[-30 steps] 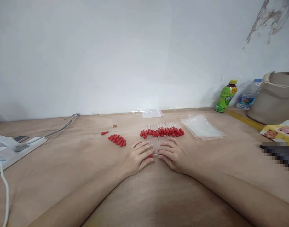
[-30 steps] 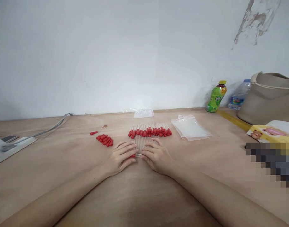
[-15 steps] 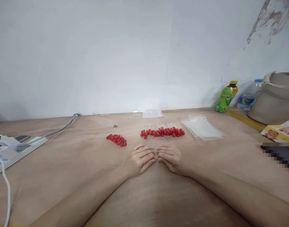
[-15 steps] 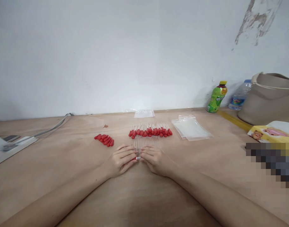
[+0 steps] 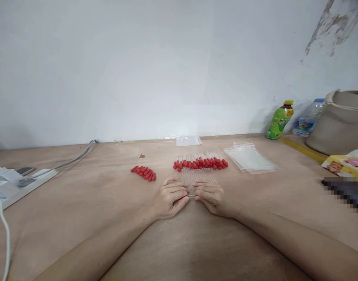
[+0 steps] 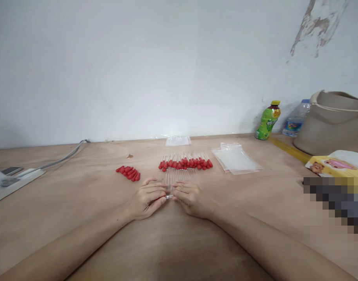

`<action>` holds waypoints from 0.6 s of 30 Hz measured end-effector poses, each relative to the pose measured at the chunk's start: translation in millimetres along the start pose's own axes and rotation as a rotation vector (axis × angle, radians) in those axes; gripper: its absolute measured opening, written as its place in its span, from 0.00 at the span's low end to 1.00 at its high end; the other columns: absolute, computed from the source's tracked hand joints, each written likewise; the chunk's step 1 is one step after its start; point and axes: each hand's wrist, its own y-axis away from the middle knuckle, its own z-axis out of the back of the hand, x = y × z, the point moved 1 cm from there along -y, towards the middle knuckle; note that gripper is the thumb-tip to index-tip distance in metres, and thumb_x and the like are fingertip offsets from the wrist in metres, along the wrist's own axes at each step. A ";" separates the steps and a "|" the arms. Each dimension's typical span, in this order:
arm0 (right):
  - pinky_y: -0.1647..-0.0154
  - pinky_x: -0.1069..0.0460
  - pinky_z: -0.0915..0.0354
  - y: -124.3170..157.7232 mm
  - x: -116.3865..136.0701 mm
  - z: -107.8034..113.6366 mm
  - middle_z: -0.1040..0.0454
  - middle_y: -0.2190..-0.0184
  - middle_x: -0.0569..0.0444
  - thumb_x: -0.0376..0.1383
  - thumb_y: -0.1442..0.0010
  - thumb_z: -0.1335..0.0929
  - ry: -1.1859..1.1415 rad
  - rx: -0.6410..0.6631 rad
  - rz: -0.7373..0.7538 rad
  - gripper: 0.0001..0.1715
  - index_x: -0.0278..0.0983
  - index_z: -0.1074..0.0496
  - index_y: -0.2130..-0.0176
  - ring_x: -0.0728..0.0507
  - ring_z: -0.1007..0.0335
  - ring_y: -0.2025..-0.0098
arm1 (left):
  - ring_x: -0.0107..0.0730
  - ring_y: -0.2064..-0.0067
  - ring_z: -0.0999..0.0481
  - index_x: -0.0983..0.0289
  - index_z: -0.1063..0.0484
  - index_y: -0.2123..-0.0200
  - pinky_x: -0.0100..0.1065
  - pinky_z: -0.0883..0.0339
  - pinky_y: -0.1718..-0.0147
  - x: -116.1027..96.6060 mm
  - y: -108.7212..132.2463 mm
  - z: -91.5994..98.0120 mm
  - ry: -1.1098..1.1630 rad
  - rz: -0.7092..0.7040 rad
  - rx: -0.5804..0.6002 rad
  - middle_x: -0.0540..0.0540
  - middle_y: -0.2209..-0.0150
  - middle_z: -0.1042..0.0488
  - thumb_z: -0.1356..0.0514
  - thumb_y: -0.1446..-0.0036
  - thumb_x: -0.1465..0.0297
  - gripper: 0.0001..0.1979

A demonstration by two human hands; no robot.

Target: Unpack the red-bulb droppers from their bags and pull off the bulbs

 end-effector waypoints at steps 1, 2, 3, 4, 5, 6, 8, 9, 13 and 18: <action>0.49 0.48 0.36 0.5 -0.1 0.5 0.26 0.66 0.50 0.28 0.41 0.40 0.008 0.001 0.000 0.10 0.34 0.32 0.63 0.48 0.31 0.59 | 0.31 0.57 0.27 0.62 0.29 0.67 0.39 0.46 0.49 0.0 0.5 0.1 0.008 0.006 0.010 0.53 0.65 0.23 0.48 0.44 0.71 0.07; 0.49 0.48 0.36 1.1 -0.3 1.0 0.26 0.66 0.50 0.28 0.41 0.40 0.016 0.002 0.004 0.09 0.34 0.32 0.64 0.48 0.31 0.59 | 0.30 0.57 0.27 0.62 0.29 0.67 0.39 0.46 0.49 0.0 1.1 0.0 0.014 0.011 0.018 0.53 0.65 0.23 0.48 0.43 0.71 0.08; 0.49 0.48 0.36 1.8 -0.5 1.4 0.26 0.66 0.49 0.28 0.42 0.40 0.024 0.003 0.009 0.09 0.34 0.32 0.64 0.48 0.31 0.59 | 0.30 0.56 0.27 0.62 0.29 0.66 0.39 0.47 0.48 0.0 1.8 0.1 0.018 0.013 0.021 0.53 0.65 0.23 0.48 0.43 0.71 0.08; 0.49 0.48 0.36 2.6 -0.7 1.7 0.26 0.66 0.49 0.28 0.42 0.40 0.033 0.005 0.015 0.09 0.34 0.32 0.64 0.48 0.31 0.58 | 0.30 0.56 0.27 0.62 0.29 0.66 0.39 0.47 0.48 0.0 2.4 0.1 0.021 0.012 0.023 0.52 0.65 0.23 0.48 0.43 0.71 0.08; 0.49 0.48 0.36 3.5 -0.9 1.8 0.26 0.66 0.49 0.28 0.42 0.40 0.041 0.006 0.024 0.08 0.34 0.32 0.64 0.47 0.32 0.57 | 0.30 0.56 0.27 0.62 0.30 0.66 0.39 0.48 0.48 -0.1 3.0 0.3 0.023 0.008 0.024 0.52 0.65 0.23 0.48 0.43 0.71 0.07; 0.49 0.47 0.37 4.5 -1.0 1.8 0.26 0.66 0.49 0.28 0.42 0.39 0.049 0.007 0.033 0.08 0.34 0.32 0.64 0.47 0.32 0.56 | 0.30 0.55 0.27 0.62 0.30 0.65 0.39 0.48 0.47 -0.2 3.4 0.7 0.025 0.002 0.024 0.52 0.65 0.23 0.48 0.43 0.71 0.07; 0.48 0.47 0.37 7.0 -1.3 1.7 0.26 0.64 0.48 0.28 0.42 0.39 0.060 0.011 0.044 0.08 0.34 0.32 0.63 0.46 0.34 0.53 | 0.30 0.55 0.28 0.62 0.30 0.65 0.39 0.50 0.47 -0.6 3.6 1.9 0.030 -0.014 0.028 0.51 0.65 0.23 0.47 0.43 0.72 0.06; 0.47 0.47 0.38 8.3 -1.7 1.9 0.26 0.64 0.48 0.28 0.42 0.39 0.060 0.015 0.045 0.09 0.34 0.32 0.63 0.46 0.34 0.52 | 0.30 0.55 0.28 0.62 0.30 0.65 0.40 0.50 0.47 -0.8 3.7 2.6 0.033 -0.022 0.032 0.51 0.65 0.23 0.47 0.43 0.72 0.06; 0.48 0.47 0.38 14.7 -8.3 9.8 0.26 0.66 0.51 0.28 0.42 0.40 -0.003 -0.017 -0.011 0.09 0.35 0.32 0.63 0.46 0.34 0.53 | 0.32 0.55 0.29 0.63 0.31 0.65 0.39 0.45 0.50 -1.4 6.0 5.5 0.046 -0.046 0.006 0.52 0.65 0.24 0.46 0.44 0.73 0.05; 0.63 0.50 0.34 25.1 -31.4 27.3 0.28 0.72 0.52 0.35 0.41 0.39 0.083 -0.147 -0.421 0.10 0.37 0.29 0.68 0.45 0.31 0.66 | 0.31 0.65 0.32 0.62 0.29 0.66 0.33 0.38 0.66 6.3 15.3 9.0 -0.036 0.060 -0.094 0.54 0.67 0.29 0.45 0.44 0.70 0.05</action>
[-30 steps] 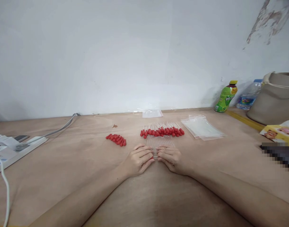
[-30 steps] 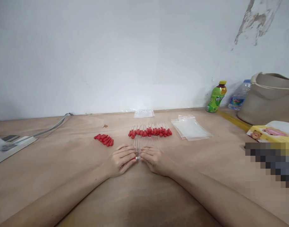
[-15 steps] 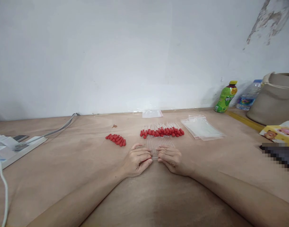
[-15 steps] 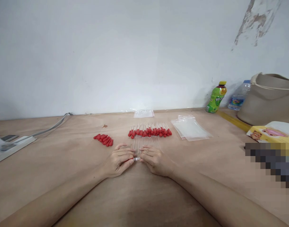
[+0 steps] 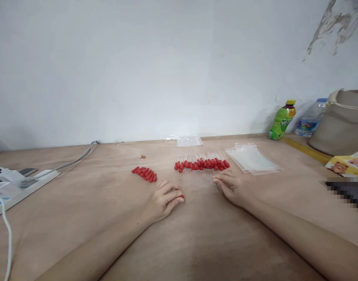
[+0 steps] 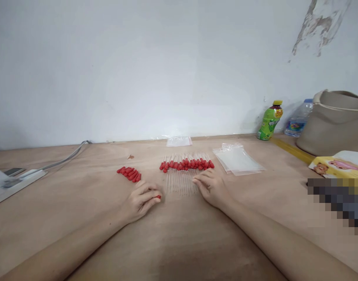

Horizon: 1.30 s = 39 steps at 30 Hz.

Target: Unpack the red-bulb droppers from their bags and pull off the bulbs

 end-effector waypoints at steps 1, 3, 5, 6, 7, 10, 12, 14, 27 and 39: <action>0.66 0.50 0.35 -0.1 -4.9 1.3 0.28 0.74 0.52 0.37 0.41 0.39 0.048 -0.024 -0.097 0.12 0.37 0.29 0.68 0.46 0.32 0.69 | 0.30 0.68 0.33 0.62 0.29 0.65 0.31 0.38 0.69 3.8 0.8 2.9 -0.024 0.047 -0.025 0.54 0.69 0.32 0.45 0.44 0.70 0.06; 0.72 0.52 0.37 0.2 -11.9 1.6 0.29 0.76 0.53 0.39 0.42 0.39 0.131 -0.061 -0.260 0.14 0.37 0.28 0.67 0.46 0.34 0.74 | 0.29 0.69 0.36 0.64 0.29 0.64 0.30 0.39 0.71 12.9 -0.2 14.3 -0.080 0.169 -0.082 0.54 0.71 0.36 0.48 0.43 0.69 0.09; 0.76 0.53 0.39 0.7 -14.8 0.1 0.29 0.77 0.54 0.39 0.44 0.39 0.174 -0.073 -0.360 0.14 0.36 0.28 0.66 0.48 0.36 0.77 | 0.31 0.69 0.36 0.64 0.29 0.66 0.32 0.39 0.70 22.1 -4.2 33.8 -0.145 0.317 -0.083 0.54 0.71 0.38 0.50 0.43 0.69 0.11; 0.77 0.53 0.41 0.8 -15.0 -0.6 0.29 0.78 0.54 0.39 0.45 0.39 0.188 -0.075 -0.387 0.14 0.36 0.28 0.65 0.48 0.37 0.79 | 0.31 0.69 0.36 0.64 0.29 0.69 0.32 0.39 0.70 26.1 -6.7 45.5 -0.175 0.399 -0.014 0.54 0.72 0.37 0.51 0.43 0.69 0.11; 0.77 0.53 0.41 0.9 -14.7 -1.0 0.30 0.78 0.55 0.38 0.46 0.39 0.200 -0.077 -0.398 0.14 0.35 0.28 0.65 0.48 0.38 0.79 | 0.32 0.69 0.35 0.63 0.30 0.71 0.32 0.40 0.70 29.3 -9.0 57.3 -0.177 0.472 0.096 0.54 0.72 0.36 0.51 0.44 0.69 0.11; 0.76 0.53 0.43 0.8 -13.4 -0.8 0.33 0.80 0.56 0.36 0.50 0.39 0.255 -0.078 -0.392 0.12 0.36 0.30 0.67 0.47 0.38 0.78 | 0.30 0.76 0.37 0.62 0.35 0.82 0.30 0.45 0.77 35.7 -11.1 87.5 -0.165 0.671 0.401 0.50 0.80 0.38 0.50 0.50 0.70 0.11; 0.75 0.53 0.44 0.7 -13.3 -0.3 0.33 0.80 0.56 0.35 0.52 0.39 0.293 -0.073 -0.399 0.10 0.36 0.32 0.69 0.47 0.37 0.76 | 0.28 0.80 0.39 0.62 0.38 0.84 0.29 0.50 0.80 40.4 -7.4 96.4 -0.162 0.802 0.496 0.48 0.83 0.41 0.49 0.54 0.71 0.09; 0.74 0.53 0.45 0.4 -13.7 -0.2 0.33 0.79 0.56 0.34 0.53 0.39 0.308 -0.051 -0.409 0.07 0.37 0.33 0.70 0.47 0.37 0.75 | 0.28 0.81 0.39 0.62 0.37 0.81 0.28 0.51 0.81 47.9 -0.6 94.8 -0.123 0.908 0.500 0.47 0.84 0.39 0.48 0.57 0.71 0.05; 0.68 0.51 0.48 -0.1 -11.0 -4.7 0.28 0.78 0.58 0.33 0.52 0.39 0.347 0.044 -0.387 0.07 0.38 0.33 0.73 0.46 0.33 0.73 | 0.33 0.76 0.27 0.63 0.37 0.68 0.30 0.41 0.76 84.0 21.1 72.0 -0.033 1.078 0.340 0.49 0.77 0.28 0.46 0.53 0.58 0.14; 0.67 0.50 0.50 -4.3 -8.0 1.2 0.26 0.75 0.53 0.39 0.44 0.41 0.245 -0.057 -0.372 0.14 0.37 0.29 0.70 0.46 0.35 0.74 | 0.38 0.62 0.31 0.62 0.32 0.69 0.34 0.43 0.69 30.9 -50.2 3.2 -0.425 0.424 0.188 0.55 0.67 0.29 0.47 0.46 0.62 0.10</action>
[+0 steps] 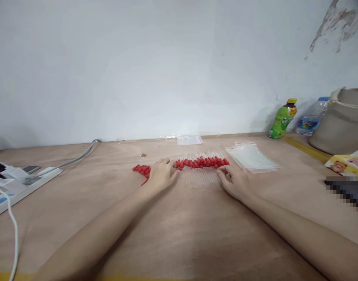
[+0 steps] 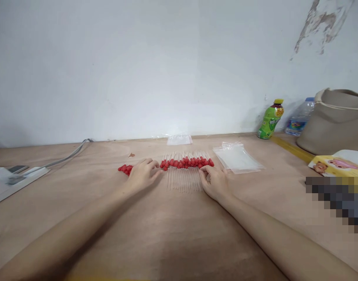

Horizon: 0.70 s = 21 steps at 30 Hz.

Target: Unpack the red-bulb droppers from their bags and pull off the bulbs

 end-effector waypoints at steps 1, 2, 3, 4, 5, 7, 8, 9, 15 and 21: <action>0.67 0.50 0.50 0.3 -0.1 0.3 0.26 0.75 0.54 0.40 0.44 0.41 -0.001 0.002 0.008 0.14 0.37 0.29 0.70 0.46 0.35 0.73 | 0.39 0.62 0.31 0.62 0.32 0.69 0.35 0.43 0.67 -3.4 -7.0 -6.2 -0.017 -0.013 0.001 0.56 0.66 0.29 0.46 0.47 0.62 0.10; 0.67 0.50 0.51 0.6 -0.2 0.6 0.27 0.75 0.54 0.40 0.43 0.41 0.001 0.006 0.012 0.15 0.37 0.29 0.70 0.46 0.34 0.73 | 0.40 0.62 0.31 0.63 0.32 0.70 0.36 0.43 0.66 -5.4 -13.4 -11.8 -0.029 -0.012 -0.001 0.56 0.67 0.29 0.45 0.47 0.61 0.11; 0.68 0.51 0.51 0.7 -0.3 0.8 0.27 0.76 0.55 0.41 0.42 0.41 0.006 0.012 0.013 0.16 0.37 0.30 0.71 0.46 0.35 0.73 | 0.41 0.62 0.31 0.63 0.32 0.71 0.37 0.43 0.65 -6.6 -19.0 -16.7 -0.037 -0.005 -0.003 0.57 0.67 0.29 0.45 0.47 0.60 0.12; 0.68 0.51 0.51 0.7 -0.3 1.0 0.28 0.77 0.55 0.41 0.41 0.42 0.013 0.019 0.011 0.17 0.37 0.30 0.73 0.46 0.35 0.73 | 0.41 0.63 0.31 0.64 0.32 0.72 0.38 0.44 0.65 -7.0 -23.3 -21.0 -0.043 0.006 -0.005 0.57 0.68 0.29 0.46 0.47 0.59 0.13; 0.69 0.51 0.52 0.6 -0.3 1.1 0.29 0.78 0.56 0.42 0.41 0.42 0.022 0.026 0.005 0.19 0.37 0.31 0.74 0.47 0.35 0.74 | 0.42 0.64 0.31 0.64 0.32 0.73 0.39 0.44 0.65 -7.1 -26.5 -24.5 -0.045 0.019 -0.009 0.58 0.69 0.29 0.47 0.47 0.58 0.15; 0.70 0.52 0.52 0.1 -0.3 1.2 0.31 0.80 0.57 0.42 0.40 0.44 0.036 0.030 -0.010 0.21 0.37 0.33 0.77 0.47 0.36 0.75 | 0.42 0.65 0.30 0.64 0.33 0.75 0.40 0.44 0.65 -7.2 -29.5 -30.0 -0.050 0.038 -0.017 0.58 0.71 0.29 0.48 0.46 0.57 0.17; 0.70 0.52 0.52 -0.1 -0.3 1.3 0.31 0.81 0.57 0.42 0.40 0.44 0.038 0.025 -0.020 0.21 0.37 0.33 0.77 0.48 0.36 0.75 | 0.43 0.66 0.30 0.65 0.33 0.76 0.40 0.45 0.66 -7.3 -29.8 -32.2 -0.053 0.047 -0.023 0.58 0.72 0.29 0.49 0.46 0.57 0.18; 0.70 0.52 0.52 -0.4 -0.3 1.3 0.32 0.82 0.57 0.42 0.39 0.44 0.036 0.019 -0.029 0.22 0.37 0.33 0.77 0.48 0.36 0.76 | 0.43 0.66 0.30 0.65 0.33 0.76 0.41 0.45 0.66 -7.5 -29.6 -33.9 -0.055 0.053 -0.029 0.58 0.72 0.29 0.48 0.46 0.57 0.18; 0.70 0.52 0.52 -0.7 -0.4 1.7 0.32 0.82 0.57 0.42 0.40 0.44 0.027 0.014 -0.038 0.21 0.37 0.34 0.78 0.47 0.36 0.75 | 0.41 0.66 0.30 0.65 0.33 0.77 0.39 0.46 0.66 -9.6 -24.7 -33.4 -0.053 0.099 -0.090 0.57 0.72 0.28 0.49 0.44 0.63 0.14; 0.67 0.50 0.48 0.2 0.8 2.6 0.29 0.76 0.55 0.41 0.41 0.42 0.026 -0.044 -0.012 0.16 0.37 0.31 0.72 0.46 0.34 0.72 | 0.35 0.67 0.31 0.64 0.35 0.76 0.37 0.44 0.65 0.7 0.5 -13.4 0.023 0.115 -0.223 0.54 0.73 0.31 0.52 0.42 0.65 0.14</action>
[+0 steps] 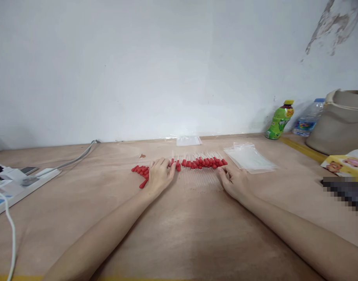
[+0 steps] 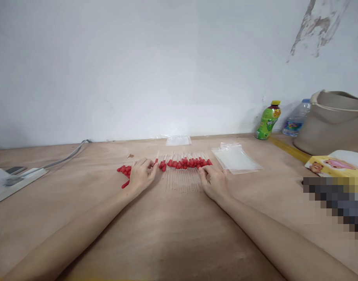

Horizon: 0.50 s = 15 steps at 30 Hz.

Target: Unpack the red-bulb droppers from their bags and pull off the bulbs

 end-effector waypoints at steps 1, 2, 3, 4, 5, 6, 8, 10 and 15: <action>0.65 0.50 0.46 0.1 1.5 0.2 0.28 0.73 0.54 0.41 0.41 0.41 -0.015 -0.023 0.038 0.15 0.37 0.31 0.71 0.45 0.34 0.70 | 0.34 0.68 0.32 0.64 0.35 0.76 0.36 0.43 0.65 2.9 6.7 4.5 0.053 -0.022 -0.031 0.54 0.74 0.31 0.51 0.42 0.65 0.14; 0.63 0.49 0.44 0.3 3.6 0.5 0.28 0.70 0.52 0.40 0.42 0.40 -0.041 -0.043 0.091 0.13 0.37 0.30 0.68 0.44 0.33 0.66 | 0.33 0.68 0.32 0.64 0.35 0.75 0.35 0.42 0.65 5.4 14.4 8.5 0.115 -0.052 -0.053 0.53 0.74 0.32 0.51 0.42 0.65 0.13; 0.61 0.48 0.42 0.6 6.3 0.9 0.28 0.66 0.50 0.40 0.43 0.39 -0.075 -0.055 0.158 0.12 0.36 0.31 0.65 0.43 0.33 0.63 | 0.32 0.68 0.33 0.64 0.35 0.75 0.34 0.41 0.66 7.1 22.5 12.0 0.179 -0.091 -0.062 0.53 0.74 0.33 0.50 0.42 0.66 0.12; 0.58 0.48 0.41 1.2 9.6 1.4 0.28 0.62 0.48 0.40 0.43 0.38 -0.111 -0.056 0.234 0.13 0.35 0.31 0.61 0.42 0.34 0.59 | 0.32 0.68 0.33 0.64 0.35 0.73 0.33 0.40 0.66 7.9 30.7 14.9 0.236 -0.133 -0.052 0.53 0.73 0.33 0.50 0.42 0.67 0.10; 0.55 0.47 0.41 2.1 13.4 1.9 0.30 0.58 0.46 0.39 0.44 0.38 -0.140 -0.044 0.311 0.16 0.35 0.33 0.57 0.42 0.35 0.55 | 0.31 0.68 0.33 0.64 0.34 0.72 0.32 0.39 0.67 7.8 38.5 17.1 0.285 -0.176 -0.030 0.53 0.73 0.33 0.49 0.43 0.67 0.09; 0.52 0.46 0.41 3.2 17.5 2.6 0.32 0.55 0.45 0.39 0.44 0.37 -0.156 -0.021 0.384 0.20 0.34 0.35 0.53 0.41 0.37 0.52 | 0.31 0.69 0.33 0.64 0.34 0.71 0.31 0.39 0.68 6.8 45.4 18.8 0.326 -0.218 -0.005 0.53 0.72 0.33 0.49 0.43 0.68 0.08; 0.48 0.44 0.43 6.2 25.9 3.9 0.35 0.49 0.44 0.39 0.44 0.37 -0.149 0.044 0.517 0.26 0.34 0.40 0.47 0.40 0.41 0.47 | 0.29 0.70 0.33 0.64 0.33 0.69 0.29 0.38 0.71 3.0 55.3 20.6 0.376 -0.308 0.038 0.53 0.72 0.33 0.49 0.43 0.69 0.07; 0.45 0.41 0.47 9.5 33.5 4.4 0.36 0.48 0.45 0.39 0.44 0.37 -0.110 0.123 0.631 0.27 0.35 0.42 0.45 0.40 0.44 0.45 | 0.27 0.72 0.33 0.65 0.33 0.68 0.28 0.38 0.72 -1.4 59.8 20.7 0.391 -0.392 0.045 0.53 0.73 0.33 0.48 0.43 0.70 0.06; 0.43 0.38 0.52 14.6 42.1 -0.2 0.31 0.52 0.50 0.39 0.42 0.37 -0.053 0.183 0.731 0.21 0.37 0.36 0.49 0.41 0.42 0.46 | 0.26 0.72 0.34 0.65 0.33 0.66 0.27 0.37 0.73 -4.5 59.2 17.9 0.387 -0.535 -0.037 0.52 0.73 0.33 0.46 0.44 0.71 0.04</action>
